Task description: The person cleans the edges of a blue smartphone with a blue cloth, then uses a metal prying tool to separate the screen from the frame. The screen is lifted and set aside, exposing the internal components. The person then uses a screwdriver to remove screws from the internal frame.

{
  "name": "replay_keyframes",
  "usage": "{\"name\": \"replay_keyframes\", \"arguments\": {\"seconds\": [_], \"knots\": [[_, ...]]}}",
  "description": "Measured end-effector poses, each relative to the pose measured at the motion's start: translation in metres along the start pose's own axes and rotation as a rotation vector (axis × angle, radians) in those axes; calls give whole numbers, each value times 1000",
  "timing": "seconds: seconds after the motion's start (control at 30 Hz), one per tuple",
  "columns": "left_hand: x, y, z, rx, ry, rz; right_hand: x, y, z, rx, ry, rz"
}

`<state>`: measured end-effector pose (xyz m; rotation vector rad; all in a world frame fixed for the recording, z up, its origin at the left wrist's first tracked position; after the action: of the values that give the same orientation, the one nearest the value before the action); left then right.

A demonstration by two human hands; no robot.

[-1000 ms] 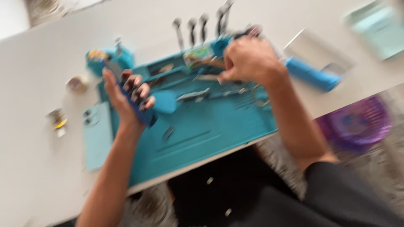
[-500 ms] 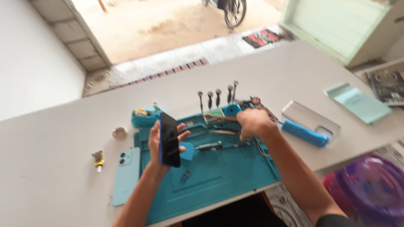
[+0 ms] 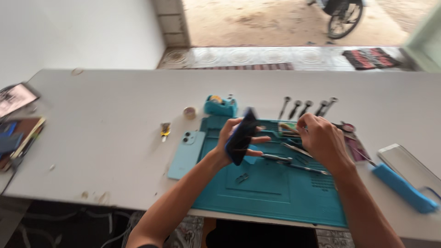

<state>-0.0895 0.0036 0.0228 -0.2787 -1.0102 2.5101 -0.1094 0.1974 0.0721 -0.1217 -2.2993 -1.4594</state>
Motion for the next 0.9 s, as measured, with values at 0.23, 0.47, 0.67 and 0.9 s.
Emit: {"name": "replay_keyframes", "arguments": {"seconds": [0.23,0.47,0.67,0.9], "knots": [[0,-5,-20,3,192,-187,-10,-13,-57,638,441,-26],[2,8,-21,-164,308,-185,0,-69,-17,821,17,-259],[6,29,8,6,2,-4,2,-45,-8,958,31,19],[10,40,18,621,-259,239,-3,-45,-12,813,-111,128]]}}
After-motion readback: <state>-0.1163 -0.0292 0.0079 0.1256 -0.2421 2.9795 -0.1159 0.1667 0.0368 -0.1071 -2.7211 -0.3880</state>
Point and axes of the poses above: each hand's wrist, its own x-axis towards the middle knuckle, its own y-axis out of the back of the hand, z = x × y, the point moved 10 cm from there along x, towards the middle knuckle, and after that the axes turned 5 degrees about z, right-handed, at the moved point
